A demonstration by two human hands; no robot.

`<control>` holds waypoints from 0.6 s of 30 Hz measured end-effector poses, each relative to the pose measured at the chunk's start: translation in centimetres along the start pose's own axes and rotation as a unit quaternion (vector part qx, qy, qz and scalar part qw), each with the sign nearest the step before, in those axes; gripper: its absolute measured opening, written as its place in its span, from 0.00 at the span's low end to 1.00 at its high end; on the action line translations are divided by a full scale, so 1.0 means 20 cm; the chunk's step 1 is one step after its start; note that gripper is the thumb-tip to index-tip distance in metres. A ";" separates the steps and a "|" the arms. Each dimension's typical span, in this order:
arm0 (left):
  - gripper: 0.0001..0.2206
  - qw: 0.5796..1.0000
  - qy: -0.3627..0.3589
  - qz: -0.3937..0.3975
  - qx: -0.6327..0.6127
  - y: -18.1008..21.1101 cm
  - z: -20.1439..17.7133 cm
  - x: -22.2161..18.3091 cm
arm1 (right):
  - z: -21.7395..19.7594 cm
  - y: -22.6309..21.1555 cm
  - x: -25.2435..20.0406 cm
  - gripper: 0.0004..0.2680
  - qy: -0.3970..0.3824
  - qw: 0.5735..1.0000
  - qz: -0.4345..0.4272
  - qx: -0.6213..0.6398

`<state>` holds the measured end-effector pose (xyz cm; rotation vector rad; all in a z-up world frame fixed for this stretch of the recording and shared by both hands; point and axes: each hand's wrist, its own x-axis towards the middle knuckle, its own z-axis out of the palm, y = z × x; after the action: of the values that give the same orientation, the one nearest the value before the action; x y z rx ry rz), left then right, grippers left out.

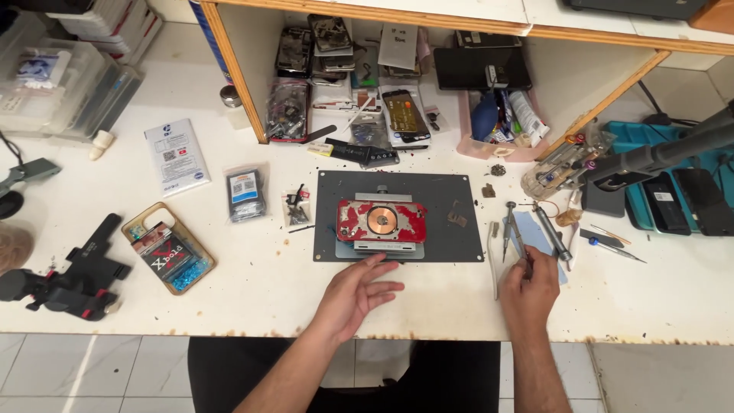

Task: Removing a component from an electronic device using a heat gun and a prying tool

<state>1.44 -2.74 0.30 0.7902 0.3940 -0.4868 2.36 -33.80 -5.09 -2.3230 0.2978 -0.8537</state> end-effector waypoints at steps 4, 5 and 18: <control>0.22 0.998 0.001 0.059 0.010 -0.03 -0.01 0.05 | 0.04 0.10 -0.01 0.07 0.043 0.997 -0.063 -0.015; 0.20 0.998 0.013 0.067 0.012 -0.03 -0.01 0.06 | 0.04 0.11 -0.01 0.06 0.046 0.996 -0.070 -0.011; 0.05 0.801 0.106 0.231 0.542 -0.07 -0.28 0.10 | 0.13 -0.12 0.02 0.03 -0.087 0.994 -0.044 -0.046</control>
<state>1.51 0.04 -5.09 2.0205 0.0715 -0.1109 4.42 -30.80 -4.85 -2.4937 0.1636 -0.6861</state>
